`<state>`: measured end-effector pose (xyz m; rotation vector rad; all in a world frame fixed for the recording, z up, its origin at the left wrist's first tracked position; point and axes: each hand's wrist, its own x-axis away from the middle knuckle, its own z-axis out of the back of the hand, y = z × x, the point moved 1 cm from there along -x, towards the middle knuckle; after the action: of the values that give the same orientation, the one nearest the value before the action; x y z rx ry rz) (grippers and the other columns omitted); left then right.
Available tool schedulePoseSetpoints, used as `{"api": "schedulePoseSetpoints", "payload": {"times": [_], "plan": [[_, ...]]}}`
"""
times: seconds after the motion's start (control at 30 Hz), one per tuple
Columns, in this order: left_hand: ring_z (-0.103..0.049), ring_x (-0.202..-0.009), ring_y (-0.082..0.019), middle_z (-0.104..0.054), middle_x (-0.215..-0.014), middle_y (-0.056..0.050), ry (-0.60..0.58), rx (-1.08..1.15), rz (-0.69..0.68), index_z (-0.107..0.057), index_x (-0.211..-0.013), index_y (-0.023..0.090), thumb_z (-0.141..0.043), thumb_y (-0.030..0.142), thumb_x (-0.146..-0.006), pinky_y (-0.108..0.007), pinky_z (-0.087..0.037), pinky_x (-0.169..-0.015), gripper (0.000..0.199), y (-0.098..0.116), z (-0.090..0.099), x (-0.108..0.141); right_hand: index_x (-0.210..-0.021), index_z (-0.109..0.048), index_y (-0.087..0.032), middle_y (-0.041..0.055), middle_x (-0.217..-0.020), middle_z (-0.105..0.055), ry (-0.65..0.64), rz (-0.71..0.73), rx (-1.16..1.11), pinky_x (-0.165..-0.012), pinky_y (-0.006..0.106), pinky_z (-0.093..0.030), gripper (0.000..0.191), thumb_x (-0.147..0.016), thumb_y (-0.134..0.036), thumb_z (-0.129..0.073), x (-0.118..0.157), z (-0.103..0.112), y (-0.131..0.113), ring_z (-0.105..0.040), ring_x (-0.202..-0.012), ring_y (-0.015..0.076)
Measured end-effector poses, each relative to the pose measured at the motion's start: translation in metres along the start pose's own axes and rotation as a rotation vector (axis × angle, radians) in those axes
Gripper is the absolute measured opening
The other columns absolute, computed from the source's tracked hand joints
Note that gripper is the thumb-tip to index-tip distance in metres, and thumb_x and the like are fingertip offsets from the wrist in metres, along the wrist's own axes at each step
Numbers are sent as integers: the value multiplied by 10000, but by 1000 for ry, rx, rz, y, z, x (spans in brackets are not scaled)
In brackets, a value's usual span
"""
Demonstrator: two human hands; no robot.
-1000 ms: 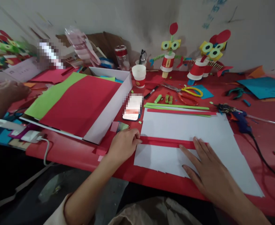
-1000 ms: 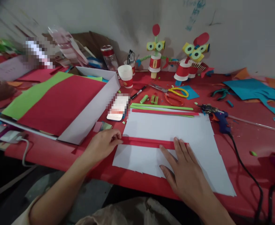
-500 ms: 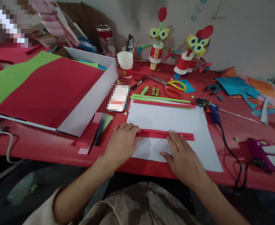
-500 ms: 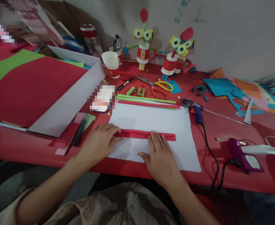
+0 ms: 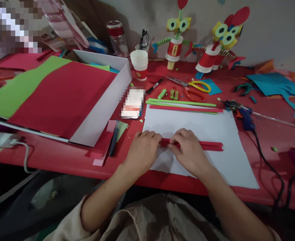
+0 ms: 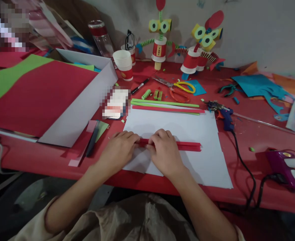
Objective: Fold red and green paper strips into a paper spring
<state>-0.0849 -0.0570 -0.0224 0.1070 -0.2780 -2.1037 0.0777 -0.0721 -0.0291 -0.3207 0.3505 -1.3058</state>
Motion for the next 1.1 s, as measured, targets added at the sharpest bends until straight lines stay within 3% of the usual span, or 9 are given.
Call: {"api": "schedulePoseSetpoints", "payload": {"times": [0.27,0.43,0.87,1.03,1.1], "plan": [[-603,-761,-204,-674,-818,-41,-21,127,145,-591,-830,200,-462,153,-803,-316,-407,-654,140,-2,4,-8,-754,-582,-187,53,-917,-569,-77,-40,52,-768,360,-396,105,-837,-168,-521,-3,0,-1,-497,-854,207],[-603,-701,-191,-671,-770,-10,-33,182,241,-565,-849,221,-549,225,-763,-290,-383,-603,88,-6,6,-8,-817,-557,-195,46,-894,-568,-40,-68,29,-756,359,-383,10,-823,-201,-562,0,-3,-1,-485,-846,217],[-570,-732,-166,-594,-738,-5,161,441,343,-539,-784,198,-518,127,-742,-292,-438,-664,85,-37,-1,17,-792,-585,-230,27,-901,-590,-36,-76,-117,-786,366,-373,33,-823,-227,-600,-2,-5,4,-505,-862,214],[-575,-722,-148,-564,-924,-58,288,405,353,-566,-842,174,-471,67,-755,-310,-489,-697,168,-51,-4,25,-815,-608,-234,32,-916,-596,-24,-68,-111,-793,375,-380,22,-828,-230,-591,0,-6,4,-510,-875,221],[-598,-841,-183,-563,-1011,-99,372,349,340,-585,-911,159,-448,65,-778,-336,-505,-756,213,-46,-6,31,-849,-620,-243,34,-933,-600,-22,-61,-105,-798,381,-385,40,-832,-230,-586,0,-6,5,-513,-886,226]]}}
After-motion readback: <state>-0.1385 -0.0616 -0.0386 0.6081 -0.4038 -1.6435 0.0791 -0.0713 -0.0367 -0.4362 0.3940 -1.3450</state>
